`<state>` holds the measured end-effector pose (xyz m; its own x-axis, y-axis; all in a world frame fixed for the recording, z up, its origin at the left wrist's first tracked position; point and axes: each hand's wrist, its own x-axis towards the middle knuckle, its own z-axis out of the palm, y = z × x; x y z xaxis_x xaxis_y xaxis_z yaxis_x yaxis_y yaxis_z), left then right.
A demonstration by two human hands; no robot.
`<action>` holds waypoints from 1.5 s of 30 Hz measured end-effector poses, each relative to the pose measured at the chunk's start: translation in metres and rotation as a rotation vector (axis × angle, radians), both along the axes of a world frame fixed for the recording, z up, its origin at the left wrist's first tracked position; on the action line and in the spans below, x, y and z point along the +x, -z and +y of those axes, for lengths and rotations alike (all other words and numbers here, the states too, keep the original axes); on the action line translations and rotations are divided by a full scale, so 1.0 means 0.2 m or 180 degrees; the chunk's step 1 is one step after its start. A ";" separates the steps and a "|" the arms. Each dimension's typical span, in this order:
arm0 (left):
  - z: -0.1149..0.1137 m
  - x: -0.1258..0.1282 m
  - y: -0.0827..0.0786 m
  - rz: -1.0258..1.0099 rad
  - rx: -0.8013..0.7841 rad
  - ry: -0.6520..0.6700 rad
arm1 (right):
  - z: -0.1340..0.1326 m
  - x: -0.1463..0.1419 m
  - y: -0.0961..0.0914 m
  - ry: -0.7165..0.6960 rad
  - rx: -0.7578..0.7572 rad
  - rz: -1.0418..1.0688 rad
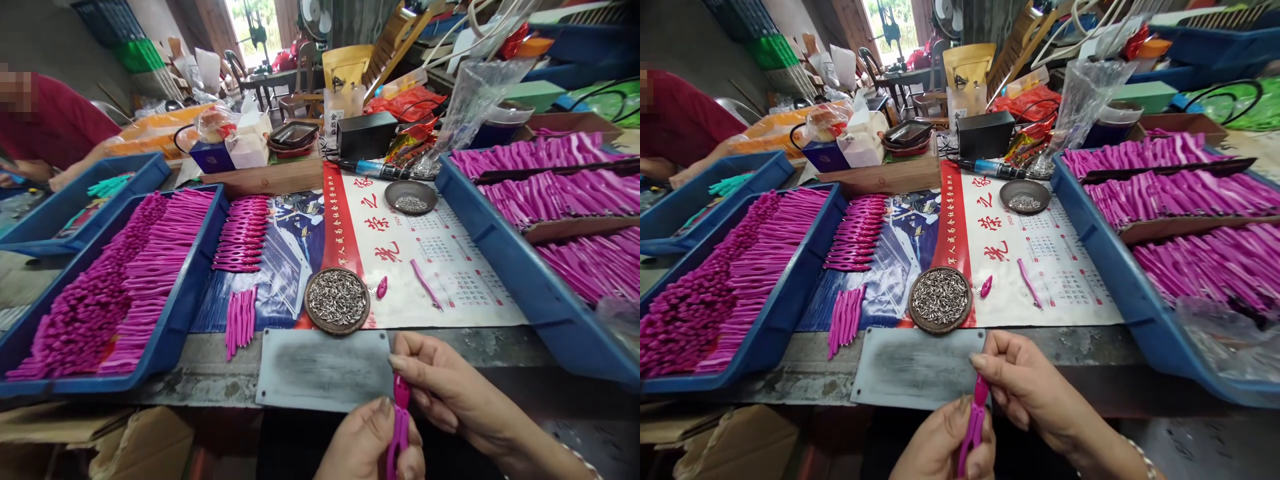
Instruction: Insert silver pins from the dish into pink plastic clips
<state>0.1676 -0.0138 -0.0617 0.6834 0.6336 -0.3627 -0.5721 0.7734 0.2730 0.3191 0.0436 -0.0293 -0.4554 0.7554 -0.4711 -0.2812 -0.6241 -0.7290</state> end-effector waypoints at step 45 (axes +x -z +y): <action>0.02 -0.01 -0.05 -0.0627 -0.0477 -0.0617 | -0.03 -0.17 -0.02 0.0152 0.0489 -0.0252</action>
